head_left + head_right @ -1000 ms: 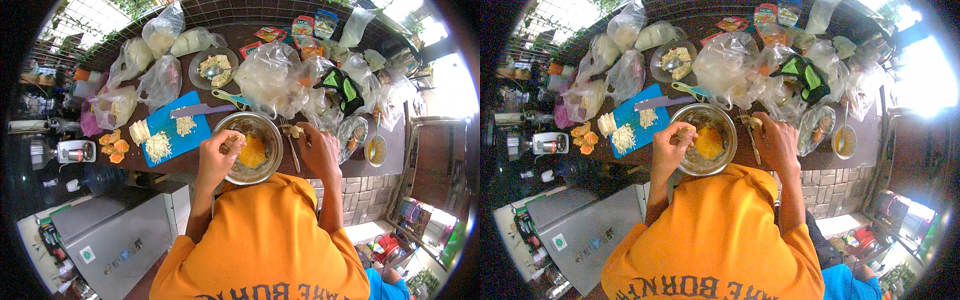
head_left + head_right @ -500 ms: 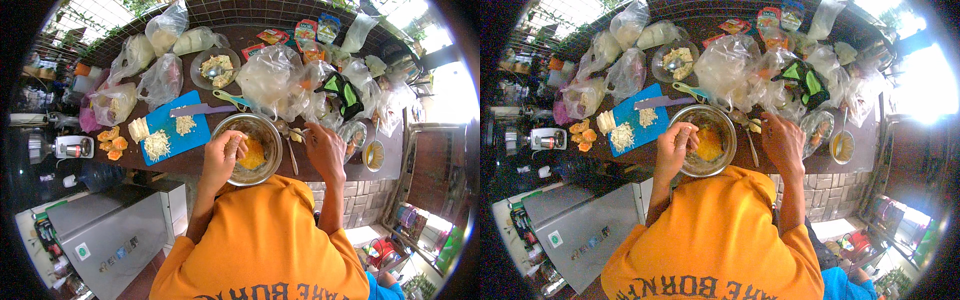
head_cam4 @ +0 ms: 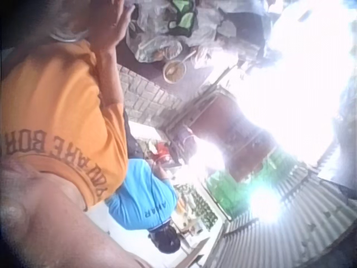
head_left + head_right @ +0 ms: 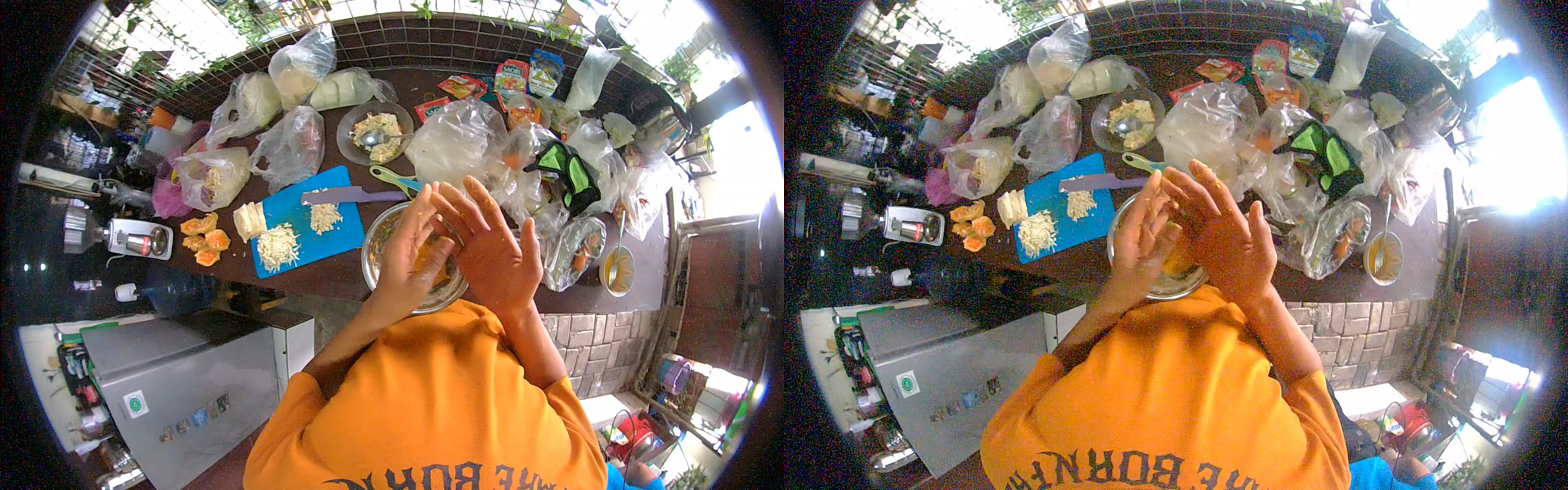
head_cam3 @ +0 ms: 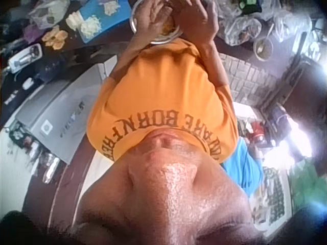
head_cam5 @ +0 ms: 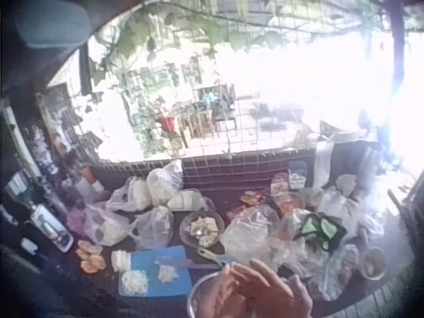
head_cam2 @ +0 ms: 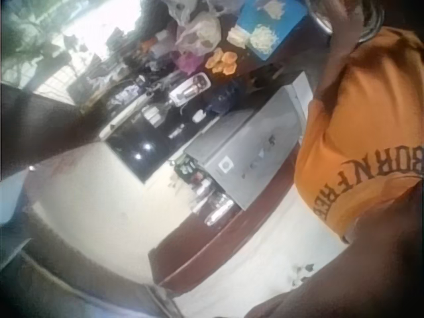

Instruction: The person mixes ingredients in a metal bowl, forms a flat meat patty by hand, and adds flour from a plastic bag to the mixture.

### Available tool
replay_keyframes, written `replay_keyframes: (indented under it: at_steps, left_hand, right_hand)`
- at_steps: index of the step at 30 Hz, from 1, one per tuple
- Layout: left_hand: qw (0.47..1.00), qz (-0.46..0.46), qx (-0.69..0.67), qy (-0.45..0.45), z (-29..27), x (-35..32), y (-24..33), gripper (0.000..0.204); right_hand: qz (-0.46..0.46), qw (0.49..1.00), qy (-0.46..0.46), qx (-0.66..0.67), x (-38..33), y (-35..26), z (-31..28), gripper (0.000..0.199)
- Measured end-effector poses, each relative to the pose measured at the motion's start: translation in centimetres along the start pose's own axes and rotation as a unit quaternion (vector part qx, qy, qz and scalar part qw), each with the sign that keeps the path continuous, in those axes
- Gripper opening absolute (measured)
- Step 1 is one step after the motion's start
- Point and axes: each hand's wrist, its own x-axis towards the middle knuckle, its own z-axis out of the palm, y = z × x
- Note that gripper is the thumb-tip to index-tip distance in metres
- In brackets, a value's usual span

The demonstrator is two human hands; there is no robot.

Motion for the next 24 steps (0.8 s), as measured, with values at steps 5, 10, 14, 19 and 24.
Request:
replay_keyframes:
  at_steps: [5,10,14,19,24]
  left_hand:
    - [0.995,0.012,-0.091,0.037,0.8,-0.3,0.0,0.088]
    - [0.994,0.024,-0.082,0.074,-0.2,-0.2,-0.2,0.067]
    - [0.995,0.022,-0.022,0.097,-0.5,0.0,0.1,0.048]
    - [0.993,-0.006,-0.039,0.111,-0.7,0.5,0.7,0.046]
    - [0.996,-0.029,-0.065,0.044,-1.1,0.8,1.5,0.05]
  right_hand:
    - [0.014,0.975,-0.064,0.211,0.4,0.6,0.4,0.091]
    - [0.007,0.988,-0.032,0.149,-0.1,0.9,1.8,0.091]
    - [0.014,0.986,-0.051,0.159,-0.5,1.0,1.4,0.089]
    - [0.03,0.981,-0.042,0.189,-0.6,1.2,1.5,0.089]
    - [0.03,0.97,-0.064,0.234,-0.4,1.6,0.9,0.1]
